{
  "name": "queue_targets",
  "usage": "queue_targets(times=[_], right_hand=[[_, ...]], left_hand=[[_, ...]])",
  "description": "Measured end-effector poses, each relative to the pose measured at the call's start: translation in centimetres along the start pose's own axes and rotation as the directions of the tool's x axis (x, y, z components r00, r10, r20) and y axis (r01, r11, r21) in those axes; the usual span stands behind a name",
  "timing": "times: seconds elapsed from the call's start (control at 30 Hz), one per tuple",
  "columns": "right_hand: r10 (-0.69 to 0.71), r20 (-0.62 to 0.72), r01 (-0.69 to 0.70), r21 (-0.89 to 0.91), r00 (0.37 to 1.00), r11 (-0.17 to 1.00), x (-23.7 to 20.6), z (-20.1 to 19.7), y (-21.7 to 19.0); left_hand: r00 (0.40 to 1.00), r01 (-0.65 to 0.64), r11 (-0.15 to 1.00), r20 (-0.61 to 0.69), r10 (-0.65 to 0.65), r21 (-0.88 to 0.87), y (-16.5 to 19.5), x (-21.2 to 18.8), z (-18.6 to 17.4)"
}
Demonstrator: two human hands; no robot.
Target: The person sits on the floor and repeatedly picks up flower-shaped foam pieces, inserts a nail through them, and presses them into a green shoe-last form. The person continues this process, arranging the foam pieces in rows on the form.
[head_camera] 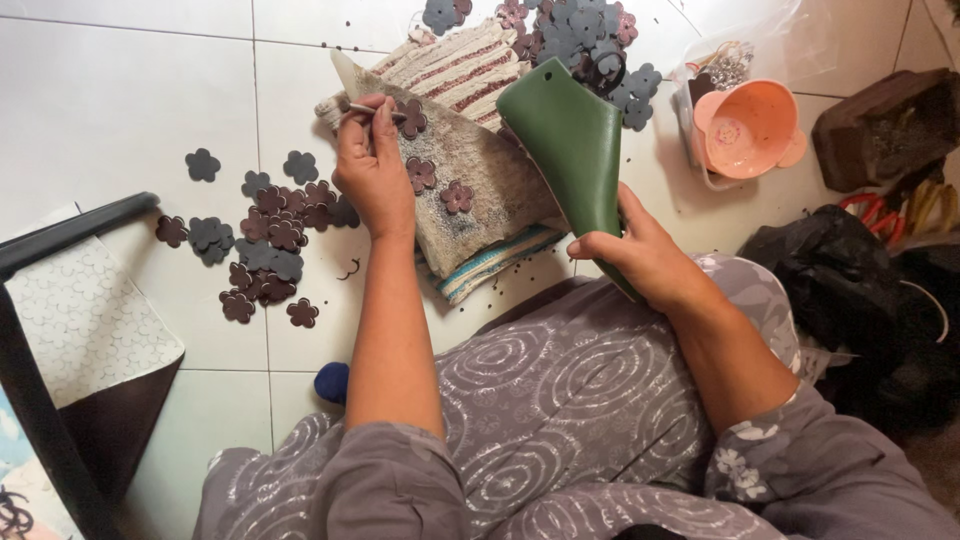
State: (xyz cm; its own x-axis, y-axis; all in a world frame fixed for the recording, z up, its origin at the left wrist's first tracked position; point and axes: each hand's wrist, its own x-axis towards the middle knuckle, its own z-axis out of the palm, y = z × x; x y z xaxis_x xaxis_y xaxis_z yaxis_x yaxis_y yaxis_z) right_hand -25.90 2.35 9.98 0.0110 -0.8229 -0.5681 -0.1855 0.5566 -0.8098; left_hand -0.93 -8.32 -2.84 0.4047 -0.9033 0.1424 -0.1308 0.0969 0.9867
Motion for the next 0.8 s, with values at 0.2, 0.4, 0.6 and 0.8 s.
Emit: queue_targets(times=[0.2,0.4,0.6,0.8], right_hand=[[0.012,0.009,-0.012,0.004,1.000,1.000,-0.06,0.02,-0.27],[0.001,0.004,-0.001,-0.049,1.000,0.999,-0.04,-0.04,-0.09],[-0.012,0.008,0.013,-0.099,1.000,0.995,0.06,-0.31,0.37],[-0.029,0.022,0.031,-0.102,0.999,0.994,-0.42,0.06,-0.26]], left_hand=[[1.000,0.025,0.997,0.004,-0.025,-0.079,0.12,-0.02,0.25],[1.000,0.012,0.999,0.000,-0.012,-0.047,0.43,-0.03,0.52],[0.993,-0.113,0.973,0.038,0.108,0.199,0.59,0.20,0.16],[0.962,-0.271,0.888,0.129,0.240,0.371,0.07,0.10,0.44]])
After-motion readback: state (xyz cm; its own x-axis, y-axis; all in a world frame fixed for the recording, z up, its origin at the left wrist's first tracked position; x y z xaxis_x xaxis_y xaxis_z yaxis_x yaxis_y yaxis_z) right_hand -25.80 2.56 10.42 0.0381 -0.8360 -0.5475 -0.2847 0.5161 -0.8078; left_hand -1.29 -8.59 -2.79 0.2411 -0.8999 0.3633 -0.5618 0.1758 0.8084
